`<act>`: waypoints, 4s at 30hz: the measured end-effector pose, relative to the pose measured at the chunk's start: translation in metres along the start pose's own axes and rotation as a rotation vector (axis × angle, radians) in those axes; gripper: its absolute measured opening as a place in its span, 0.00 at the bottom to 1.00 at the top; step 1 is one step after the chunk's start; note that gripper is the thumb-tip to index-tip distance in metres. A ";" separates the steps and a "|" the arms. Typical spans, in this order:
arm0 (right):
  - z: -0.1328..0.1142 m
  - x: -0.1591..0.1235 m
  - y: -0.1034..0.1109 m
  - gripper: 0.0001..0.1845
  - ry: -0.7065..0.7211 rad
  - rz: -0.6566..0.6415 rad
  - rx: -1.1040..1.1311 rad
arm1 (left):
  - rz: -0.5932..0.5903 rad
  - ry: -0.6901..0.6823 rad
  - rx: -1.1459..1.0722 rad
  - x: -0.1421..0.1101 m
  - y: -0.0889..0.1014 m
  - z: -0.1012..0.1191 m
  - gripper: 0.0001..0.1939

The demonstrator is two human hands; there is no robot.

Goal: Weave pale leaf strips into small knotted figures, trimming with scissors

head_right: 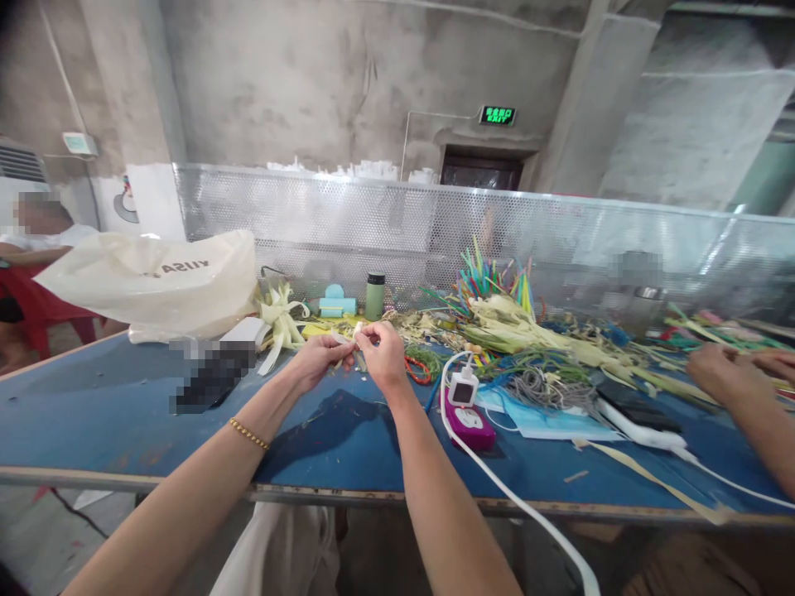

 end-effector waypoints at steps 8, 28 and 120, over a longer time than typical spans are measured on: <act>0.013 -0.002 -0.009 0.14 -0.201 -0.109 0.190 | -0.013 0.026 -0.106 -0.002 -0.001 -0.001 0.16; 0.014 0.003 0.029 0.14 -0.244 0.184 0.430 | -0.204 0.264 0.287 -0.009 -0.002 -0.011 0.05; -0.006 -0.004 -0.007 0.18 -0.163 -0.164 0.384 | -0.057 -0.110 -0.149 -0.001 -0.013 0.001 0.13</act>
Point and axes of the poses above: each hand's wrist, its own x-axis towards the middle knuckle, its own y-axis out of the back of the hand, z = x × y, the point moved 5 cm from there along x, towards the middle knuckle, and after that the axes turned 8 degrees about -z, right-handed, at the moved point
